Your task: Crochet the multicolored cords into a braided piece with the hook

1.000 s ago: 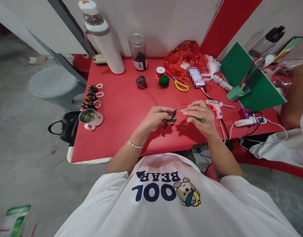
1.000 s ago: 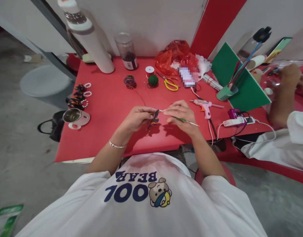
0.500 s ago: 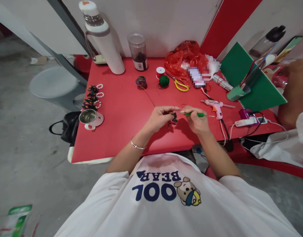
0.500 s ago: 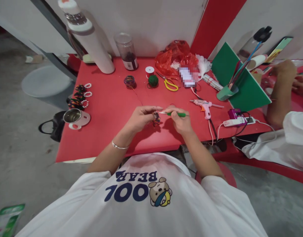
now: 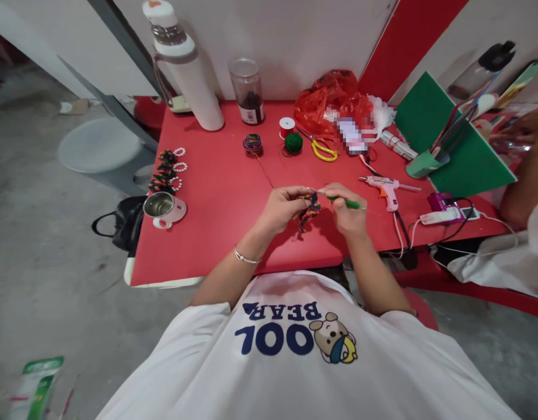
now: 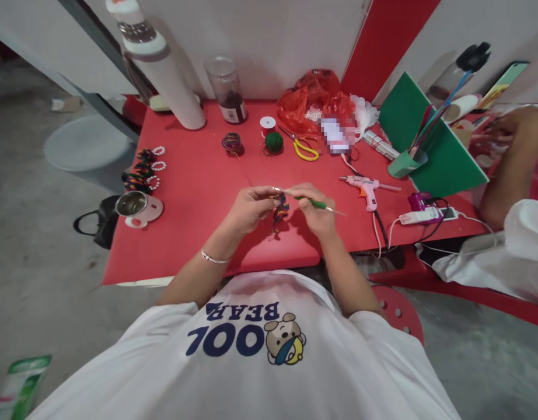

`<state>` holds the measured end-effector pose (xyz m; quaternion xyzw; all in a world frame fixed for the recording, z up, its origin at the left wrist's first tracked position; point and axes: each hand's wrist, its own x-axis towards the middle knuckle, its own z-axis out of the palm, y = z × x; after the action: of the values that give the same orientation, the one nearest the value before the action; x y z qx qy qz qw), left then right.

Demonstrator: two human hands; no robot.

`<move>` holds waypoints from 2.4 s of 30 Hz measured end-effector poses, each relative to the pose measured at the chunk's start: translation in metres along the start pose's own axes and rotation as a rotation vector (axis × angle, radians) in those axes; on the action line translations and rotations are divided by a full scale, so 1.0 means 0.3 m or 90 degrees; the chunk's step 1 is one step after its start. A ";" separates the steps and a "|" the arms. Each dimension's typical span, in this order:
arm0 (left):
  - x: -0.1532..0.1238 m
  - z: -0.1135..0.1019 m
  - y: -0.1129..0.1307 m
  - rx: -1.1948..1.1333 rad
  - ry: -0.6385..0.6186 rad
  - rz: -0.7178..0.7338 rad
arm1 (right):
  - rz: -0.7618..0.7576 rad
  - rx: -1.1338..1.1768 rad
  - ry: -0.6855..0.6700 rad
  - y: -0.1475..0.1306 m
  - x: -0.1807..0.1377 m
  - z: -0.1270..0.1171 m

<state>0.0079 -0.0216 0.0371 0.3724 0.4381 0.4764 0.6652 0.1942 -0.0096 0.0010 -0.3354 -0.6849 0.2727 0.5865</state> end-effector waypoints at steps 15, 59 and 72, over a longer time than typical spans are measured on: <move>0.008 -0.003 0.016 -0.009 0.019 0.011 | -0.215 -0.265 -0.218 -0.066 0.074 -0.097; 0.006 0.015 0.010 -0.094 -0.002 0.004 | -0.208 -0.382 -0.011 -0.012 -0.027 0.033; -0.008 -0.042 0.084 0.080 -0.032 -0.059 | -0.082 -0.108 -0.242 -0.104 0.161 -0.129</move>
<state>-0.0121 -0.0162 0.0565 0.4048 0.4668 0.4074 0.6726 0.2238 0.0075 0.0613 -0.2814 -0.8238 0.2345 0.4326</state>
